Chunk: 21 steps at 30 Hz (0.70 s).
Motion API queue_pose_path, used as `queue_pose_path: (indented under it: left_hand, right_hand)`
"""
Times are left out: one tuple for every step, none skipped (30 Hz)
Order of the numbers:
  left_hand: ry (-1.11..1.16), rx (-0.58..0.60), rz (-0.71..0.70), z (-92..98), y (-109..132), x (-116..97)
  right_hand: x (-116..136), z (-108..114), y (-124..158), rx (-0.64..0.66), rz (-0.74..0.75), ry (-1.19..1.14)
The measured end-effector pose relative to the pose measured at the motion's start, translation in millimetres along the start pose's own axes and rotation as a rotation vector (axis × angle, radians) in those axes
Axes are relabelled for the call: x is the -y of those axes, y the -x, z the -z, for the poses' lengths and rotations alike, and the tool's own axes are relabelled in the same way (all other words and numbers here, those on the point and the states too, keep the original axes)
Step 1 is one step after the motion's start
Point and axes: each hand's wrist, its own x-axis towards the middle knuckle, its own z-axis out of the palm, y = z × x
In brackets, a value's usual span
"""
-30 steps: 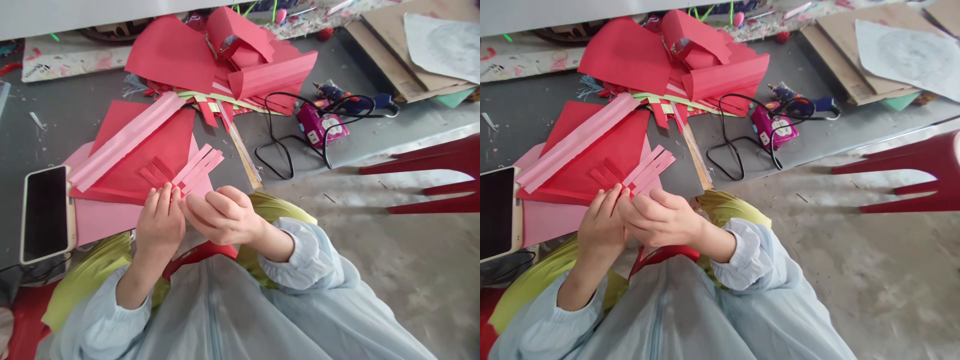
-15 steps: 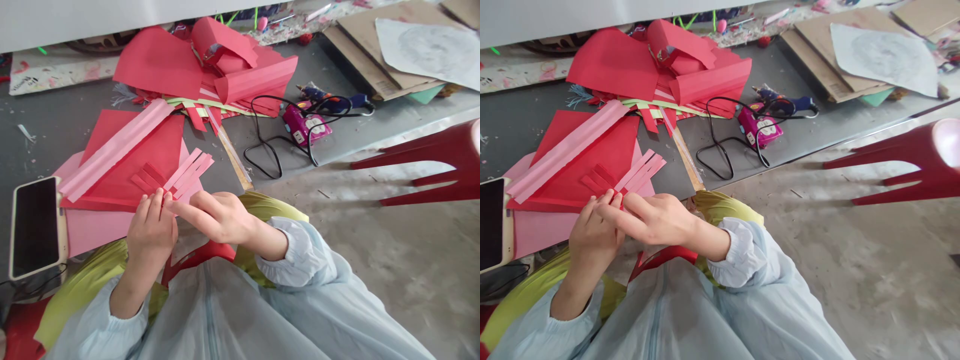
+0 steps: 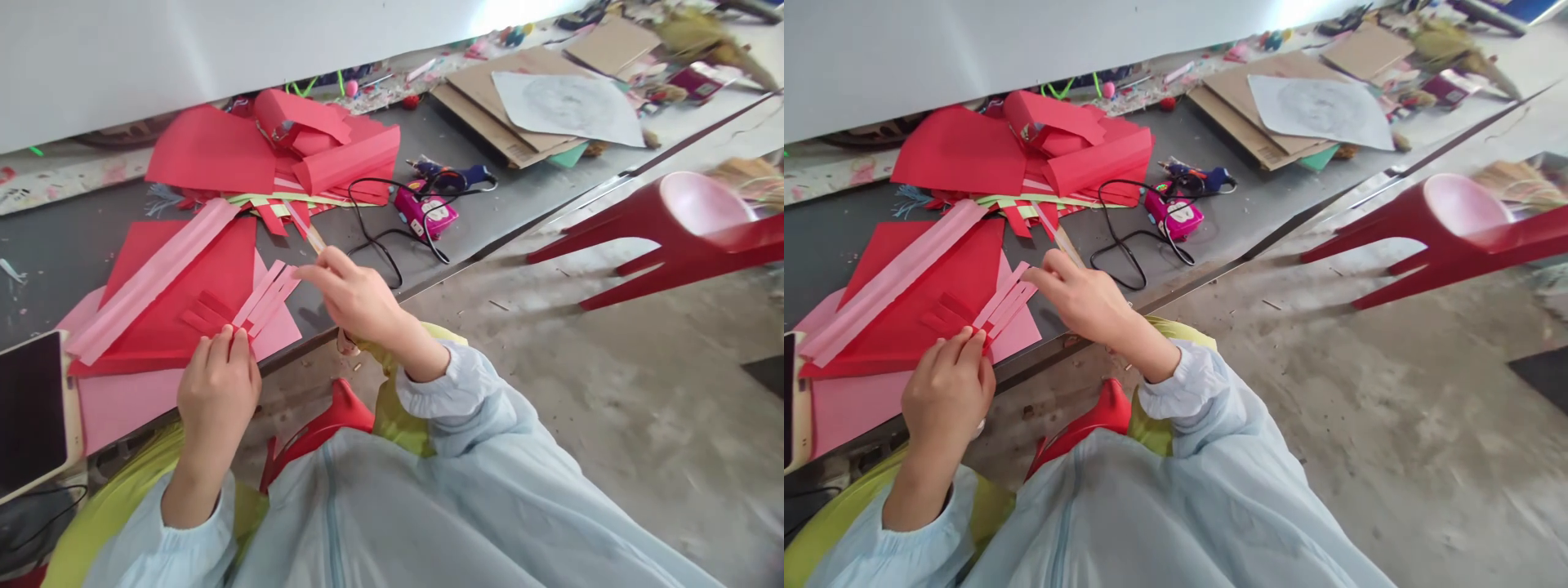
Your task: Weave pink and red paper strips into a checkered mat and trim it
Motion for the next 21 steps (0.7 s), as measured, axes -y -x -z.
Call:
queue_pose_path:
  left_hand:
    - [-0.012, 0.000, 0.002, 0.1, -2, 0]
    - [-0.018, 0.003, 0.009, 0.4, -4, 0]
    - [-0.017, 0.014, 0.024, 0.6, -7, 0]
    - [-0.009, 0.029, 0.044, 0.8, -9, 1]
    - [0.001, 0.048, 0.065, 1.0, -11, 1]
    - [0.009, 0.069, 0.082, 1.0, -12, 1]
    - [0.010, 0.084, 0.088, 1.0, -14, 1]
    - [0.004, 0.093, 0.085, 0.8, -14, 1]
    - [-0.012, 0.092, 0.078, 0.4, -15, 1]
    - [-0.031, 0.086, 0.068, 0.0, -15, 2]
    - [-0.046, 0.075, 0.058, -0.6, -15, 2]
    - [-0.056, 0.065, 0.055, -1.2, -15, 2]
    - [-0.054, 0.058, 0.052, -1.8, -14, 2]
    - [-0.044, 0.056, 0.052, -2.3, -14, 3]
    - [-0.026, 0.057, 0.055, -2.8, -13, 3]
    - [-0.004, 0.057, 0.058, -3.2, -13, 3]
    - [0.015, 0.059, 0.063, -3.5, -12, 4]
    - [0.028, 0.057, 0.066, -3.6, -12, 4]
    - [0.034, 0.055, 0.067, -3.8, -11, 4]
    - [0.031, 0.051, 0.065, -3.9, -11, 5]
    - [0.024, 0.047, 0.059, -4.0, -11, 5]
  right_hand:
    - [-6, 5, 1, -0.020, -0.037, -0.010]
    - [-12, 10, 3, -0.037, -0.069, -0.011]
    - [-19, 17, 6, -0.060, -0.085, -0.006]
    - [-29, 25, 9, -0.092, -0.091, 0.005]
    - [-40, 35, 11, -0.129, -0.095, 0.029]
    - [-54, 46, 13, -0.173, -0.099, 0.059]
    - [-71, 59, 14, -0.218, -0.101, 0.094]
    - [-90, 72, 14, -0.259, -0.133, 0.133]
    - [-110, 86, 12, -0.283, -0.190, 0.171]
    - [-131, 100, 9, -0.291, -0.265, 0.204]
    - [-151, 112, 4, -0.272, -0.358, 0.233]
    - [-170, 123, -1, -0.208, -0.472, 0.269]
    - [-186, 131, -7, -0.103, -0.601, 0.302]
    - [-200, 136, -13, -0.054, -0.645, 0.305]
    - [-210, 140, -18, -0.024, -0.682, 0.307]
    - [-218, 140, -22, 0.018, -0.725, 0.300]
    - [-224, 139, -25, 0.108, -0.804, 0.263]
    - [-228, 137, -28, 0.195, -0.883, 0.195]
    - [-231, 133, -30, 0.271, -0.951, 0.098]
    - [-232, 129, -31, 0.318, -1.027, 0.005]
    - [-234, 125, -32, 0.320, -1.082, -0.065]
